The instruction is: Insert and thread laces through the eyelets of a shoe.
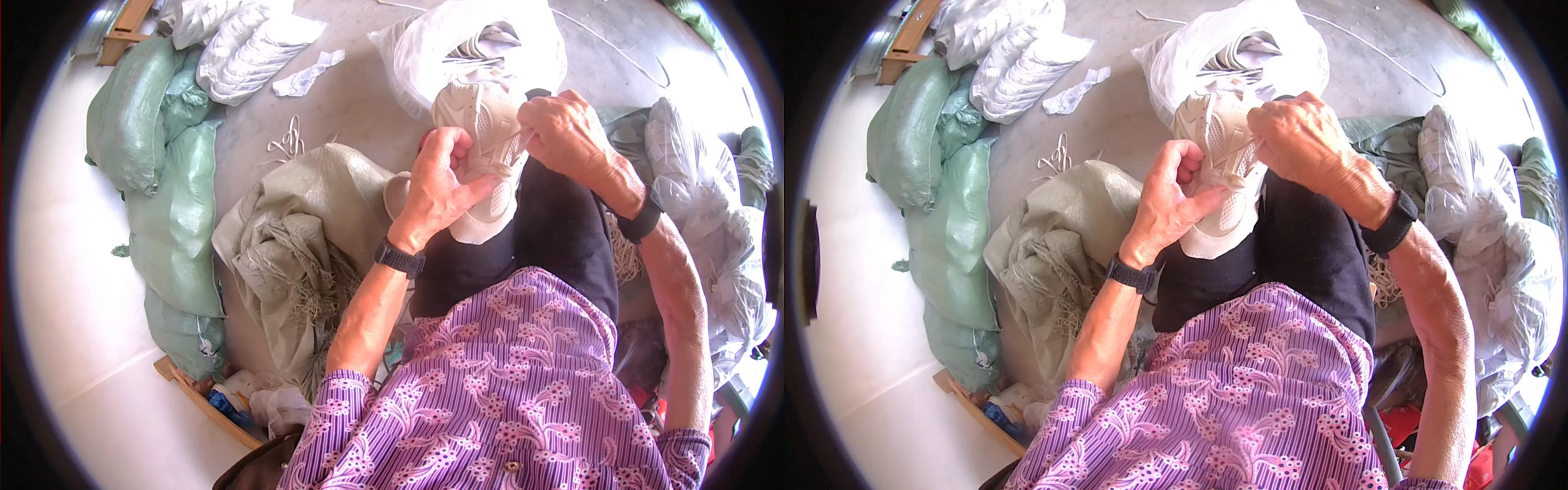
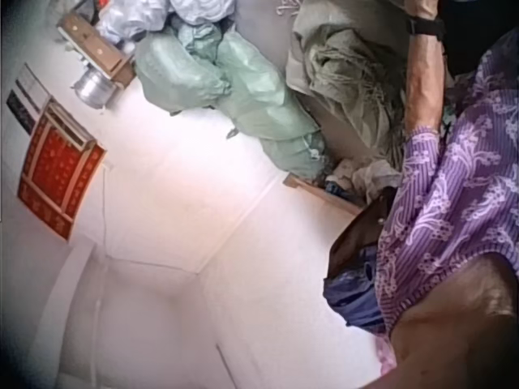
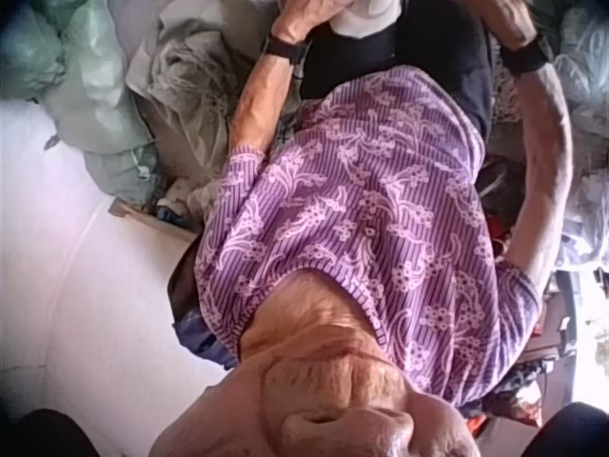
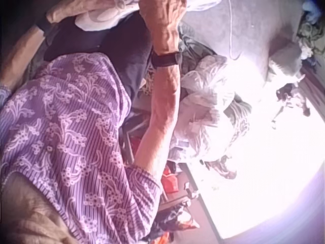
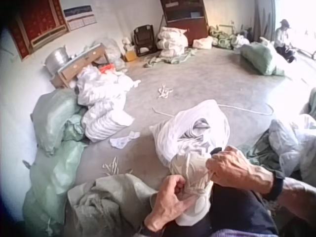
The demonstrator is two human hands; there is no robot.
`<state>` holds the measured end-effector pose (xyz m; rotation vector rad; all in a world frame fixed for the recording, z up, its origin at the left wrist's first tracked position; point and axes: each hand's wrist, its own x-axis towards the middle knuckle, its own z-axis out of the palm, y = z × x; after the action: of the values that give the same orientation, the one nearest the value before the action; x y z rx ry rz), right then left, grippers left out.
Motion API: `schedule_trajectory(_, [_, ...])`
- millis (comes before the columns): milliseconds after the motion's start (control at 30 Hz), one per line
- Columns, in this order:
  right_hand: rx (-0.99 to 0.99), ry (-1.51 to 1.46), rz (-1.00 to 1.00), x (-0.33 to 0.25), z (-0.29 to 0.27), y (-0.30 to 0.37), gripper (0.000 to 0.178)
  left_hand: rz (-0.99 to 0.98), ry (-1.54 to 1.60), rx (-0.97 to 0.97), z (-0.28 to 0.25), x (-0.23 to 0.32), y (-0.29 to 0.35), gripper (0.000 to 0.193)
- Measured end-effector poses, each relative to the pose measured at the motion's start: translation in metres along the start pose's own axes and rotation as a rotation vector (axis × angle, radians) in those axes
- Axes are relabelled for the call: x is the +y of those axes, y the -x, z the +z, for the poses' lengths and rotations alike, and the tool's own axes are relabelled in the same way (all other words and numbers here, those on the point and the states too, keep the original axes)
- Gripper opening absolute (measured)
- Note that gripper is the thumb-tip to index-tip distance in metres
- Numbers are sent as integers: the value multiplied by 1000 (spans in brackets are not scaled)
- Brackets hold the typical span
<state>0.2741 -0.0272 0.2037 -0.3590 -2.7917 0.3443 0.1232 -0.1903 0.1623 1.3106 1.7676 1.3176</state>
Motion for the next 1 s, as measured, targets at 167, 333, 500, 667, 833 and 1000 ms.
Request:
schedule_trajectory(167, [89,-4,69,2,5,6,7,-7,4,-21,0,0,1,56])
schedule_trajectory(333, [69,-196,196,-7,-7,8,9,-21,32,7,-1,-4,5,57])
schedule_trajectory(500, [37,-170,30,0,-7,13,13,-6,-46,-3,-2,1,1,56])
schedule_trajectory(667, [11,-57,-79,9,-2,8,9,20,-81,-9,1,1,-1,56])
schedule_trajectory(833, [22,-101,32,15,-5,0,6,65,-104,-9,3,2,-4,54])
schedule_trajectory(1000, [-100,-373,293,-4,-26,-1,15,68,-181,-2,-12,26,-3,46])
